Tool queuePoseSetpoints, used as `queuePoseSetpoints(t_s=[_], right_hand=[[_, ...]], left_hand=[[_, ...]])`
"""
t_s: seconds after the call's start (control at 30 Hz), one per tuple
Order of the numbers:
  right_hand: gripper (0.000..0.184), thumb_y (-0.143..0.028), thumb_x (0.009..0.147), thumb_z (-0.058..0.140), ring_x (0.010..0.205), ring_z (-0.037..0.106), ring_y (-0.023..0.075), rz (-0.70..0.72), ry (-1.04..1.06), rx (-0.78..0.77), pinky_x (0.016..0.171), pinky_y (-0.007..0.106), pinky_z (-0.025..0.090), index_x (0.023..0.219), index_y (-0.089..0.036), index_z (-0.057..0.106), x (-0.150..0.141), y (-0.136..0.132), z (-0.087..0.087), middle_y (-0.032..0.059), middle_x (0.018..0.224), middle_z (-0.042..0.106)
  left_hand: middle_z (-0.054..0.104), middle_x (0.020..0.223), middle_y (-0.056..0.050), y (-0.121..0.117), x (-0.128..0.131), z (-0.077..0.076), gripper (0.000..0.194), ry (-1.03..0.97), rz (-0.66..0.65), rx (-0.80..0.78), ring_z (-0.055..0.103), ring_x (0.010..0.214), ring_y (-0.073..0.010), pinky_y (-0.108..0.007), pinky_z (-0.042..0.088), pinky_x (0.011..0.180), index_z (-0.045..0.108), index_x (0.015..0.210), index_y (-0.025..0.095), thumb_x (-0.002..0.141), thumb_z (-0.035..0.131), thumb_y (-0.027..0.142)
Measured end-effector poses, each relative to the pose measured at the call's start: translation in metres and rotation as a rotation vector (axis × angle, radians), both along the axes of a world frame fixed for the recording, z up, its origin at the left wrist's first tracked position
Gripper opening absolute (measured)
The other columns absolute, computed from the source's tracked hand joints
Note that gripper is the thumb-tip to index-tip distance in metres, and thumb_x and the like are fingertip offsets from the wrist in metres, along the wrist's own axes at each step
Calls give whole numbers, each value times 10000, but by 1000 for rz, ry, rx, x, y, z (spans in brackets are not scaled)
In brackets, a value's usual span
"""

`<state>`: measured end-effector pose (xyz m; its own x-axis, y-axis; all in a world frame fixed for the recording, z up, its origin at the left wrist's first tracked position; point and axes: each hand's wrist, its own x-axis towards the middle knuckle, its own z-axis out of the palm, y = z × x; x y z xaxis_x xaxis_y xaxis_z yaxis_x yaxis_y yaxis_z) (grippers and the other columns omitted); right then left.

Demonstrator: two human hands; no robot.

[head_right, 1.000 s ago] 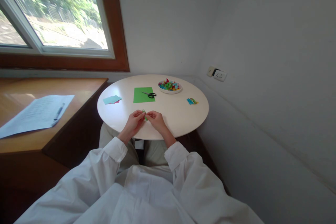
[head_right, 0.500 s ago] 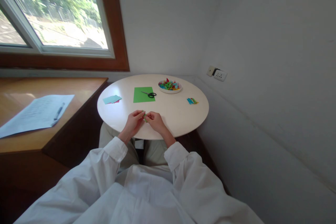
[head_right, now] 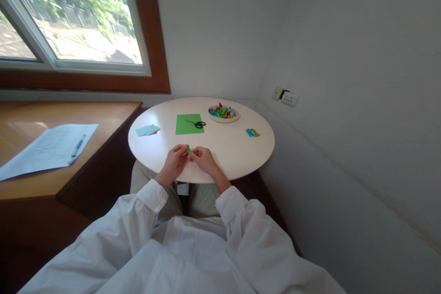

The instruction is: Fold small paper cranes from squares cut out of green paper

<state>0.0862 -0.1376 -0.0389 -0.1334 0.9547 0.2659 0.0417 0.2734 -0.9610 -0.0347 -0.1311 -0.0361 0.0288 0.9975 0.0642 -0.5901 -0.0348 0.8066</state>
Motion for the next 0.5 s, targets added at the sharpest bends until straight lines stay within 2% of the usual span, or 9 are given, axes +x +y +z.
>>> queuePoseSetpoints(t_s=[0.17, 0.3, 0.5], right_hand=[[322, -487, 626, 680, 509, 546, 114, -34, 35, -10, 566, 259, 436, 601, -182, 581, 3, 0, 0, -11, 537, 614], [321, -493, 626, 677, 527, 547, 119, -63, 66, -6, 555, 257, 430, 625, -182, 599, 5, 1, 2, -3, 560, 624], [297, -473, 612, 687, 559, 559, 128, -62, 90, -11, 570, 265, 427, 647, -184, 629, 4, 1, 3, 5, 595, 640]], left_hand=[[544, 596, 38, 3, -3, -1, 245, 22, 75, -2, 485, 555, -63, -224, 399, 592, 600, 615, 159, 569, 773, 326], [617, 629, -4, -3, 1, 3, 236, 111, 14, 21, 527, 576, -93, -249, 400, 609, 669, 668, 136, 568, 778, 320], [621, 566, -23, -9, 5, 7, 188, 151, -51, 43, 541, 559, -117, -260, 396, 594, 673, 591, 121, 554, 778, 273]])
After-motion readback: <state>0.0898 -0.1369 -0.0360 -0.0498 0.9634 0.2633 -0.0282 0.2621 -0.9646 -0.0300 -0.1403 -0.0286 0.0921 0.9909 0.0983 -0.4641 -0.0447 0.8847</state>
